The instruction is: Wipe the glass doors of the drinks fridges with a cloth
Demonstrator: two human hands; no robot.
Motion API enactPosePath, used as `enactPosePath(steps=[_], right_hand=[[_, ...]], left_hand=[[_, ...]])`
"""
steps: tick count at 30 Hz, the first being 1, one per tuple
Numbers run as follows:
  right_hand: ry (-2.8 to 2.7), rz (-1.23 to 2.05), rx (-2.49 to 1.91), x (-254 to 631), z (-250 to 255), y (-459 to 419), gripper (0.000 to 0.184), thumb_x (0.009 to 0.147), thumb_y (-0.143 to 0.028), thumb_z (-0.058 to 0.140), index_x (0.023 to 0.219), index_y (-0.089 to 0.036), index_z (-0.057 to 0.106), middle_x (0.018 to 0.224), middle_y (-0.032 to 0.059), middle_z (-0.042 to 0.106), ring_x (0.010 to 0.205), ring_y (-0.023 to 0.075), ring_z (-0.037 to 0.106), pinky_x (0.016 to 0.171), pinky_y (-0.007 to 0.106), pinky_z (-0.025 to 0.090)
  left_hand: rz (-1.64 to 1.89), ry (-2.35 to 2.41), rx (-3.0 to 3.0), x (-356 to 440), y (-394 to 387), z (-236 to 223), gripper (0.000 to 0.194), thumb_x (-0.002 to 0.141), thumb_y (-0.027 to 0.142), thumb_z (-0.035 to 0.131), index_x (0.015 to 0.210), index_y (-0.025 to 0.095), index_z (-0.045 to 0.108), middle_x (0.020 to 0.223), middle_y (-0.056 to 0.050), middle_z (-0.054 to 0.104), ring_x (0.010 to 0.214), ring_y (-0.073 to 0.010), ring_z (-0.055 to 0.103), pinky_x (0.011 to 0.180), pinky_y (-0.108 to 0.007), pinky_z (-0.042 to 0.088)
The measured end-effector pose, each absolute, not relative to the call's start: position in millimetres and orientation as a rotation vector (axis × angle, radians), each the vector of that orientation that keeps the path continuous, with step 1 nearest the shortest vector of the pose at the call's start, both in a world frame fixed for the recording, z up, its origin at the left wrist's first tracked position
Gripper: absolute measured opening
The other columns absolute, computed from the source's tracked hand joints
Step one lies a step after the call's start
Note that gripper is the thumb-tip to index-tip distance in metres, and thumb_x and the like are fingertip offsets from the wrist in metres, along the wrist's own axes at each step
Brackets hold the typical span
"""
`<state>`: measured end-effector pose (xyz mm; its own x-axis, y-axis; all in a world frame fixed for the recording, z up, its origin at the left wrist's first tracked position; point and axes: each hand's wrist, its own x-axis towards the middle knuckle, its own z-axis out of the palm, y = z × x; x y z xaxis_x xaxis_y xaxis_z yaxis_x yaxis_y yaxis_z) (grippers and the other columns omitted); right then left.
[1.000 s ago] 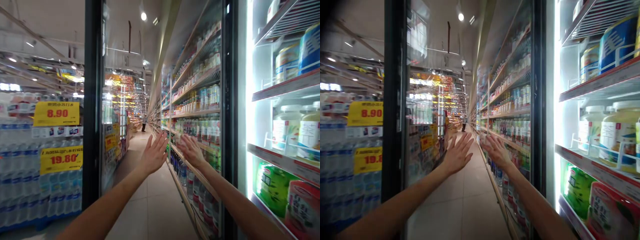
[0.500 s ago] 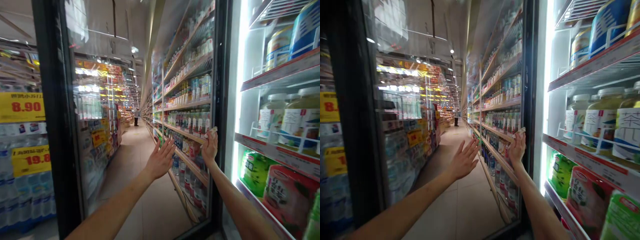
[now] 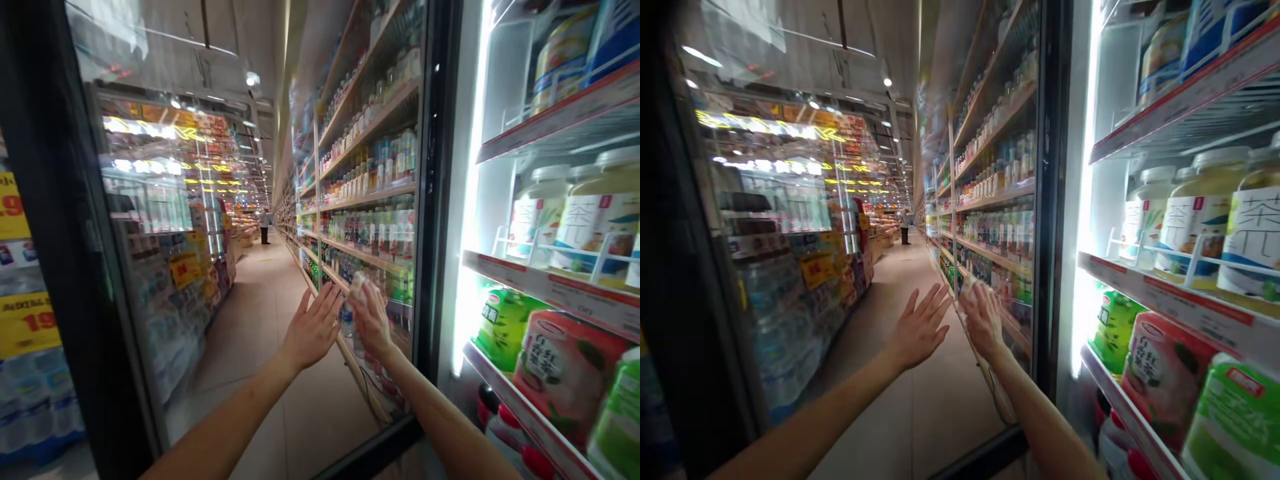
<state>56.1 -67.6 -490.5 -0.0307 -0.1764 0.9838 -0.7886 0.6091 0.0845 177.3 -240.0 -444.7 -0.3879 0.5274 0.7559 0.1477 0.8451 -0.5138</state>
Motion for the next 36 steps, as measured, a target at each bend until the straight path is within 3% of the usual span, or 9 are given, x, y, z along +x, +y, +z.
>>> enactPosePath(steps=[2, 6, 12, 17, 23, 28, 33, 36], right_hand=[[-1.571, 0.612, 0.838, 58, -501, -69, 0.044, 0.084, -0.014, 0.044, 0.123, -0.034, 0.049, 0.145, 0.0022, 0.030, 0.132, 0.0239, 0.031, 0.105, 0.050, 0.034], [-1.502, 0.920, 0.336, 56, -521, -66, 0.049, 0.087, -0.015, 0.033, 0.135, -0.026, 0.034, 0.147, 0.0103, 0.022, 0.134, 0.0260, 0.025, 0.101, 0.055, 0.035], [-1.639, 0.656, 0.727, 75, -556, -82, 0.054, 0.083, -0.013, 0.042, 0.132, -0.034, 0.037, 0.148, 0.0051, 0.022, 0.134, 0.0266, 0.026, 0.102, 0.052, 0.036], [-1.561, 0.905, 0.290, 74, -557, -86, 0.052, 0.086, -0.015, 0.033, 0.137, -0.026, 0.029, 0.147, 0.0106, 0.021, 0.136, 0.0262, 0.022, 0.101, 0.055, 0.035], [-1.729, 0.696, 0.696, 91, -585, -94, 0.057, 0.083, -0.012, 0.040, 0.135, -0.034, 0.033, 0.147, 0.0055, 0.023, 0.134, 0.0284, 0.026, 0.102, 0.056, 0.035], [-1.683, 0.906, 0.251, 92, -612, -94, 0.058, 0.085, -0.014, 0.038, 0.140, -0.027, 0.023, 0.148, 0.0121, 0.018, 0.135, 0.0307, 0.022, 0.098, 0.062, 0.035], [-1.821, 0.743, 0.616, 113, -645, -108, 0.061, 0.083, -0.016, 0.045, 0.139, -0.029, 0.026, 0.151, 0.0079, 0.010, 0.135, 0.0315, 0.021, 0.100, 0.060, 0.035], [-1.784, 0.820, 0.445, 108, -653, -101, 0.056, 0.085, -0.018, 0.042, 0.138, -0.028, 0.029, 0.150, 0.0087, 0.014, 0.134, 0.0298, 0.024, 0.101, 0.059, 0.034]], left_hand=[[0.442, -1.950, -0.516, 181, -245, -453, 0.048, 0.085, 0.035, 0.044, 0.129, 0.016, 0.042, 0.141, -0.006, 0.037, 0.134, -0.0204, 0.026, 0.114, -0.042, 0.002], [0.431, -1.975, -0.519, 188, -252, -471, 0.046, 0.085, 0.034, 0.044, 0.128, 0.017, 0.044, 0.140, -0.005, 0.037, 0.134, -0.0202, 0.027, 0.114, -0.042, 0.003], [0.395, -2.030, -0.499, 199, -255, -496, 0.047, 0.083, 0.033, 0.046, 0.128, 0.019, 0.044, 0.138, -0.008, 0.041, 0.133, -0.0202, 0.029, 0.113, -0.043, 0.012], [0.394, -2.046, -0.509, 205, -259, -509, 0.046, 0.084, 0.032, 0.045, 0.128, 0.018, 0.045, 0.138, -0.007, 0.041, 0.132, -0.0196, 0.030, 0.113, -0.042, 0.010], [0.379, -2.073, -0.475, 210, -263, -523, 0.046, 0.083, 0.032, 0.047, 0.127, 0.020, 0.045, 0.140, -0.004, 0.037, 0.133, -0.0194, 0.029, 0.114, -0.042, 0.006], [0.379, -2.092, -0.468, 220, -272, -544, 0.046, 0.082, 0.029, 0.047, 0.128, 0.021, 0.044, 0.139, -0.003, 0.038, 0.132, -0.0179, 0.029, 0.114, -0.040, 0.003], [0.375, -2.121, -0.454, 231, -279, -568, 0.047, 0.082, 0.029, 0.048, 0.128, 0.021, 0.045, 0.138, -0.005, 0.041, 0.132, -0.0181, 0.030, 0.114, -0.041, 0.007], [0.393, -2.134, -0.464, 237, -288, -582, 0.048, 0.081, 0.027, 0.048, 0.129, 0.021, 0.044, 0.137, -0.005, 0.042, 0.132, -0.0175, 0.029, 0.114, -0.039, 0.008]])
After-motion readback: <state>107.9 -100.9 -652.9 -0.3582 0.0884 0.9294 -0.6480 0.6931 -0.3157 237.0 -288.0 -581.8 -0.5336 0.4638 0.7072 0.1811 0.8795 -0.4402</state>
